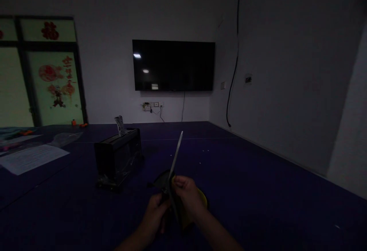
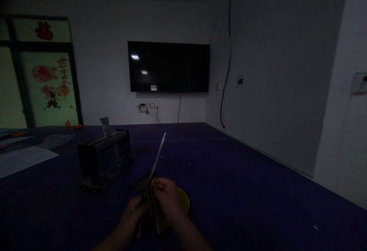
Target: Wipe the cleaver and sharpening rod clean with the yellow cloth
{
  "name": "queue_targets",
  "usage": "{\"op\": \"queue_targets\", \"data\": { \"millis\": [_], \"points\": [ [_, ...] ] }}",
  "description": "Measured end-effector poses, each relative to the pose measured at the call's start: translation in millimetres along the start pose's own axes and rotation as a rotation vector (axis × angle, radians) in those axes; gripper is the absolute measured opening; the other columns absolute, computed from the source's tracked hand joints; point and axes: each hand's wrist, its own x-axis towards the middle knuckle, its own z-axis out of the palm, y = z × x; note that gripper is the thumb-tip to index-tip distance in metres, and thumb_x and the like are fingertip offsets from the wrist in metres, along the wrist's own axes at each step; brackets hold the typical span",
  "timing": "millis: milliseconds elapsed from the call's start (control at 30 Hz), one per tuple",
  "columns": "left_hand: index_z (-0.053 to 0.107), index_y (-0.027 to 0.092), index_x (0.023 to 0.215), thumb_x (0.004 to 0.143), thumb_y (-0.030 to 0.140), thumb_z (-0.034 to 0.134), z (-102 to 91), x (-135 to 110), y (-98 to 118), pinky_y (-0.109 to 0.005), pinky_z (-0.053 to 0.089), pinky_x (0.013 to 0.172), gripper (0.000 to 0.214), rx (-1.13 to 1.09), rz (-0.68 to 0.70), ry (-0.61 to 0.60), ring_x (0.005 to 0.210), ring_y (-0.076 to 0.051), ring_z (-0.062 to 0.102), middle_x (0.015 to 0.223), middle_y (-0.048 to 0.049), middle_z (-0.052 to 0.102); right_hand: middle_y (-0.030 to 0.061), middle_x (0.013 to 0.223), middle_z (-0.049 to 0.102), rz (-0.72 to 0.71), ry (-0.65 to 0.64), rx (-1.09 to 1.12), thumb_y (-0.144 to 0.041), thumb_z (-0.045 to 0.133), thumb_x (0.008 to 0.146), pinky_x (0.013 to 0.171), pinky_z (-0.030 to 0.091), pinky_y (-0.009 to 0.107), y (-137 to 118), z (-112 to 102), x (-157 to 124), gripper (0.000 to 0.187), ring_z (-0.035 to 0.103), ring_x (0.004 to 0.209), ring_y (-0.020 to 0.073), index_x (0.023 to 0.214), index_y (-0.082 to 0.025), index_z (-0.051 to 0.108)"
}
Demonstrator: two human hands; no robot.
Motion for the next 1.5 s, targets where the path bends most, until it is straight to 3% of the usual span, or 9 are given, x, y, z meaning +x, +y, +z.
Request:
{"op": "queue_targets", "data": {
  "millis": [167,433,667,800,933,1000,1200,1333,1500],
  "points": [
    [0.052,0.015,0.063,0.058,0.07,0.058,-0.9,1.3,-1.1,-0.017,0.02,0.028,0.055,0.012,0.018,0.04,0.026,-0.005,0.032,0.037,0.0062,0.041,0.0051,0.065,0.068,-0.05,0.089,-0.055,-0.051,0.073,0.058,0.056,0.045,0.027,5.5,1.4,-0.3,0.039,0.062,0.059,0.0182,0.072,-0.015,0.068],
    [0.054,0.015,0.067,0.057,0.069,0.06,-0.3,3.0,-0.2,-0.017,0.021,0.029,0.056,-0.006,0.045,0.045,0.026,-0.006,0.033,0.04,0.0051,0.045,0.0083,0.071,0.07,-0.152,0.145,-0.21,-0.056,0.067,0.064,0.059,0.048,0.031,1.0,3.0,-3.3,0.04,0.064,0.068,0.0235,0.071,-0.016,0.068],
    [0.055,0.014,0.065,0.054,0.067,0.064,-2.0,2.5,1.7,-0.017,0.026,0.033,0.055,-0.054,0.091,0.131,0.032,-0.006,0.038,0.044,0.004,0.047,0.004,0.065,0.067,-0.216,0.172,-0.465,-0.041,0.06,0.072,0.059,0.045,0.028,7.2,-3.3,-0.1,0.025,0.061,0.065,0.0206,0.066,-0.018,0.067],
    [0.055,0.015,0.067,0.057,0.068,0.061,-1.6,1.4,5.4,-0.017,0.021,0.029,0.054,-0.029,0.056,0.143,0.027,-0.005,0.032,0.038,0.0072,0.041,0.0042,0.069,0.068,-0.234,0.209,-0.544,-0.035,0.057,0.074,0.059,0.045,0.029,14.0,-11.4,3.5,0.02,0.061,0.064,0.0207,0.072,-0.019,0.068],
    [0.053,0.016,0.066,0.057,0.07,0.059,-0.9,1.5,8.3,-0.017,0.021,0.027,0.055,0.022,0.043,0.176,0.025,-0.006,0.032,0.037,0.0072,0.041,0.0037,0.07,0.068,-0.252,0.277,-0.593,-0.026,0.057,0.07,0.063,0.046,0.03,11.9,-18.1,4.1,0.01,0.062,0.068,0.0218,0.073,-0.021,0.066],
    [0.052,0.016,0.065,0.056,0.071,0.06,-0.6,2.1,8.7,-0.017,0.021,0.027,0.056,0.025,0.043,0.182,0.025,-0.005,0.032,0.037,0.0073,0.041,0.0037,0.075,0.068,-0.263,0.298,-0.62,-0.019,0.056,0.067,0.066,0.046,0.03,10.4,-20.1,3.8,0.014,0.063,0.071,0.0216,0.078,-0.022,0.065],
    [0.049,0.017,0.06,0.056,0.072,0.058,-0.1,4.1,5.5,-0.017,0.021,0.028,0.057,0.045,0.068,0.148,0.026,-0.005,0.03,0.034,0.0087,0.036,0.0062,0.084,0.068,-0.231,0.09,-0.852,-0.01,0.053,0.063,0.072,0.044,0.03,16.5,-17.8,-3.2,0.024,0.062,0.08,0.0218,0.082,-0.02,0.064],
    [0.049,0.017,0.061,0.056,0.072,0.058,-0.8,4.1,3.8,-0.017,0.021,0.028,0.056,0.065,0.084,0.133,0.026,-0.005,0.031,0.035,0.0083,0.038,0.0077,0.083,0.067,-0.208,0.053,-1.021,-0.01,0.052,0.063,0.07,0.043,0.03,17.3,-12.8,-7.7,0.022,0.061,0.081,0.0229,0.079,-0.018,0.064],
    [0.051,0.016,0.063,0.056,0.071,0.06,-0.5,2.8,5.3,-0.018,0.02,0.029,0.056,0.065,0.091,0.129,0.026,-0.005,0.032,0.036,0.0079,0.039,0.0066,0.086,0.066,-0.321,0.098,-0.849,-0.007,0.049,0.065,0.075,0.044,0.029,4.9,-8.1,-6.3,0.028,0.061,0.082,0.0199,0.083,-0.019,0.066]
  ]
}}
